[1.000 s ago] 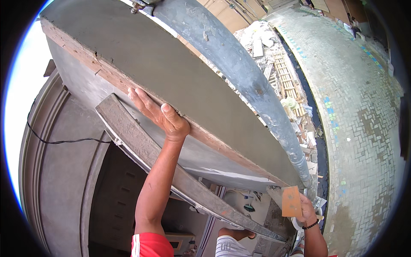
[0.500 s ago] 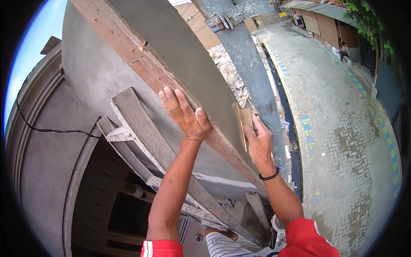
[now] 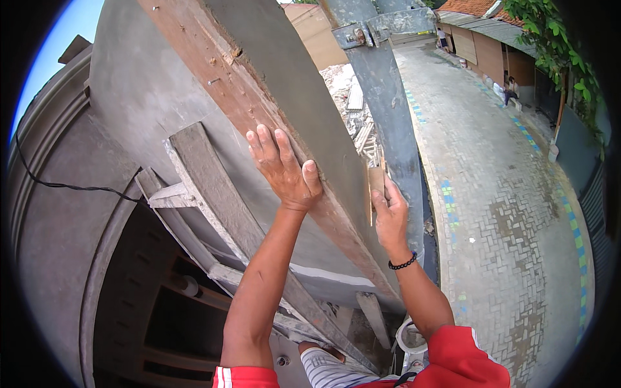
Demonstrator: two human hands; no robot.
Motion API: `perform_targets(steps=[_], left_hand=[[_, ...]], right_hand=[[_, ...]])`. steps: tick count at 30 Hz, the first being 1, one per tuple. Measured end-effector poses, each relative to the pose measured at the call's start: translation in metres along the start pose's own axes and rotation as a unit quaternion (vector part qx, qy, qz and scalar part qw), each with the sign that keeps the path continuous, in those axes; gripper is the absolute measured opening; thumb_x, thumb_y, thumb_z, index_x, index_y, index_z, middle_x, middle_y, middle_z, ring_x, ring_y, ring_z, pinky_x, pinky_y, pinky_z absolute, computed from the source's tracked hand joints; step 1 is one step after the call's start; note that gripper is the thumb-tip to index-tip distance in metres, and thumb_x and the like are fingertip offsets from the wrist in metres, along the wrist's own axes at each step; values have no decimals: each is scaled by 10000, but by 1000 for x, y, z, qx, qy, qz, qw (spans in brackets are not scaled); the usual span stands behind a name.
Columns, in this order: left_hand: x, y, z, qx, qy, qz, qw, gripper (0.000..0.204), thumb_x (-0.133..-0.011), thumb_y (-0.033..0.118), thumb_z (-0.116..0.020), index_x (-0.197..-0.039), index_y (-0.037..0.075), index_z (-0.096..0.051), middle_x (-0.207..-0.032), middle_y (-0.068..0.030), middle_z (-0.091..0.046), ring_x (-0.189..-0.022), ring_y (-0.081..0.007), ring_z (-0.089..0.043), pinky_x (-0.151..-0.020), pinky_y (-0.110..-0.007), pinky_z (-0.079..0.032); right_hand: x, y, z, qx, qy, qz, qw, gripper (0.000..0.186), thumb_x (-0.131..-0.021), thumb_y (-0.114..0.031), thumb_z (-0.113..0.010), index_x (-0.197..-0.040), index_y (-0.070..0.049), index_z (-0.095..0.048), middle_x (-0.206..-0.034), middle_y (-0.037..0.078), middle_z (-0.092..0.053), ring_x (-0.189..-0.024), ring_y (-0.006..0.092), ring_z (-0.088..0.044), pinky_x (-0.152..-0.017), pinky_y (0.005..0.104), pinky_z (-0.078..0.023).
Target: The person applies and smooths wet plaster onto a curved wall section using a trowel. They repeatedly scoop plaster from a bucket and spread it evenly along the surface, working methodically from one end to the other.
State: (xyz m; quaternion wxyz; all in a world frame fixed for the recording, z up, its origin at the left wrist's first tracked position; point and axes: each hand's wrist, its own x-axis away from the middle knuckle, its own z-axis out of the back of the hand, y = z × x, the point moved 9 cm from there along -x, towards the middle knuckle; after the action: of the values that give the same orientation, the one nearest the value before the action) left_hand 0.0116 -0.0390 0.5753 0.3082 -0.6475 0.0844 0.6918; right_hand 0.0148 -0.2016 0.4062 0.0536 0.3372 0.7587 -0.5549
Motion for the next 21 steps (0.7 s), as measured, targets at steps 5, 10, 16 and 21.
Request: perform_targets(steps=[5,10,16,21], left_hand=[[-4,1,-2,8,4,-1,1000,673,-1001,457,-254,-1504,11,-235,-1559,-243,-179,-1442,-448,-135,-1152,-562,-109],[-3,0,-1,-1,8,-10,1000,670,-997,456,-265,-1508,24,-236,-1560,-230,-189,-1438,-450,-144,-1150,-559,-120],[0,-3,-1,20,12,5,1000,658,-986,447,-289,-1524,73,-228,-1572,-214,-189,-1446,-444,-137,-1146,-575,-108],[-3,1,-2,14,12,0,1000,659,-996,445,-280,-1510,34,-241,-1559,-221,-198,-1434,-455,-156,-1146,-558,-141]], right_hand=[[-39,-7,-24,30,-13,7,999,483,-935,-143,-566,-1356,73,-468,-1311,230,-571,-1239,269,-533,-1046,343,-383],[-13,-22,-31,30,-74,31,996,488,-957,-115,-553,-1383,89,-431,-1320,158,-554,-1180,170,-533,-1020,292,-398],[4,-11,-14,-115,-33,-32,992,487,-959,-107,-559,-1377,105,-424,-1307,164,-559,-1175,167,-537,-996,291,-420],[-24,-21,-22,73,11,33,997,484,-939,-140,-580,-1363,65,-468,-1283,196,-587,-1201,211,-539,-1012,306,-405]])
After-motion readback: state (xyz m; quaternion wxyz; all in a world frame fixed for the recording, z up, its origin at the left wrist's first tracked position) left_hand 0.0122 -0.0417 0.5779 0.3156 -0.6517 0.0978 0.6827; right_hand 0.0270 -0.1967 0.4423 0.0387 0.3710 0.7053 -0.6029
